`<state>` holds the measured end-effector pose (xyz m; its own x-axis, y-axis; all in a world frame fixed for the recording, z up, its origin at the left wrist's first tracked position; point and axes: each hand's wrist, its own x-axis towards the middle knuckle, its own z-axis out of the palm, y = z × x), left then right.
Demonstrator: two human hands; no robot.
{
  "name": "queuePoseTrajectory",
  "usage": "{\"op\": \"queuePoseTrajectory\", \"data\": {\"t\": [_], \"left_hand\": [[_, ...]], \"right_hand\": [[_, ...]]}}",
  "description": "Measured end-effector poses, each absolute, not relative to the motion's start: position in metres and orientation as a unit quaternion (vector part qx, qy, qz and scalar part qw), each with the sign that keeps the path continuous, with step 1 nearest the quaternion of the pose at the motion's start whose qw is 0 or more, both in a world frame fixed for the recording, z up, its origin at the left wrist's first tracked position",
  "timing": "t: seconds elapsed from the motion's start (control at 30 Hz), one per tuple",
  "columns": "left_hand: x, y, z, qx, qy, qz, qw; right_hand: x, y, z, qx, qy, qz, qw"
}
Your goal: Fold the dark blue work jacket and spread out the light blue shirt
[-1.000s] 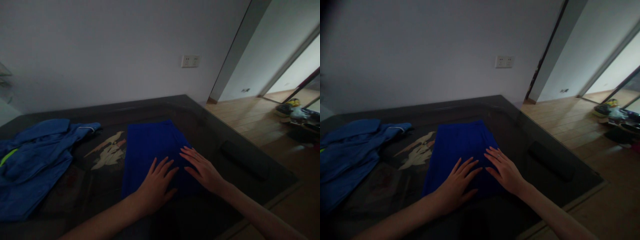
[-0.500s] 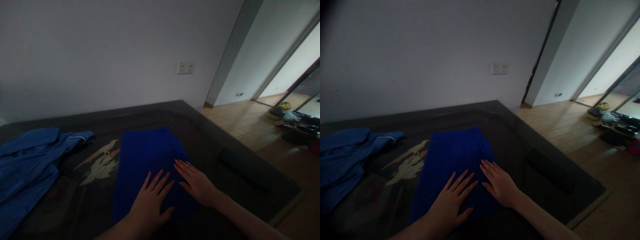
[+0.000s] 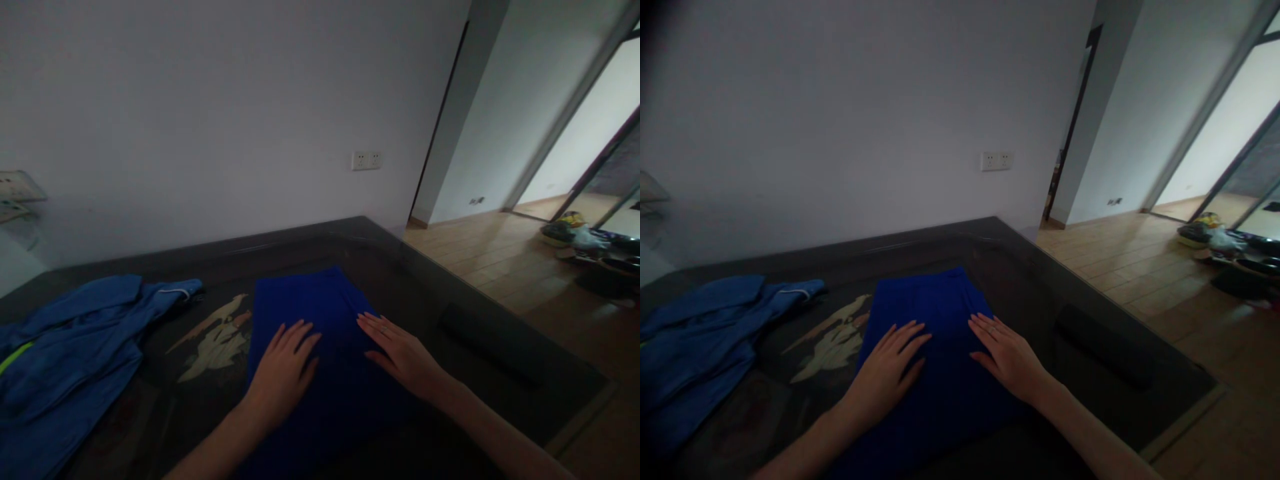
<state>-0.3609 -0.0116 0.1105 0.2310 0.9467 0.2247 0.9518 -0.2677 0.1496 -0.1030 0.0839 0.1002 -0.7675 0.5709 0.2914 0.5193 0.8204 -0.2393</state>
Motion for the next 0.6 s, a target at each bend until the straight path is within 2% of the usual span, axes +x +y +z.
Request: {"op": "queuePoseTrajectory", "data": {"t": [0.27, 0.37, 0.6], "left_hand": [[-0.442, 0.07, 0.091, -0.657, -0.746, -0.097, 0.057], [-0.451, 0.081, 0.076, -0.639, -0.763, -0.087, 0.04], [-0.455, 0.08, 0.06, -0.619, -0.781, -0.073, 0.032]], "right_hand": [[-0.163, 0.127, 0.089, -0.302, -0.937, 0.083, 0.156], [-0.166, 0.14, 0.077, -0.329, -0.932, 0.083, 0.13], [-0.151, 0.153, 0.063, -0.373, -0.915, 0.091, 0.125]]}}
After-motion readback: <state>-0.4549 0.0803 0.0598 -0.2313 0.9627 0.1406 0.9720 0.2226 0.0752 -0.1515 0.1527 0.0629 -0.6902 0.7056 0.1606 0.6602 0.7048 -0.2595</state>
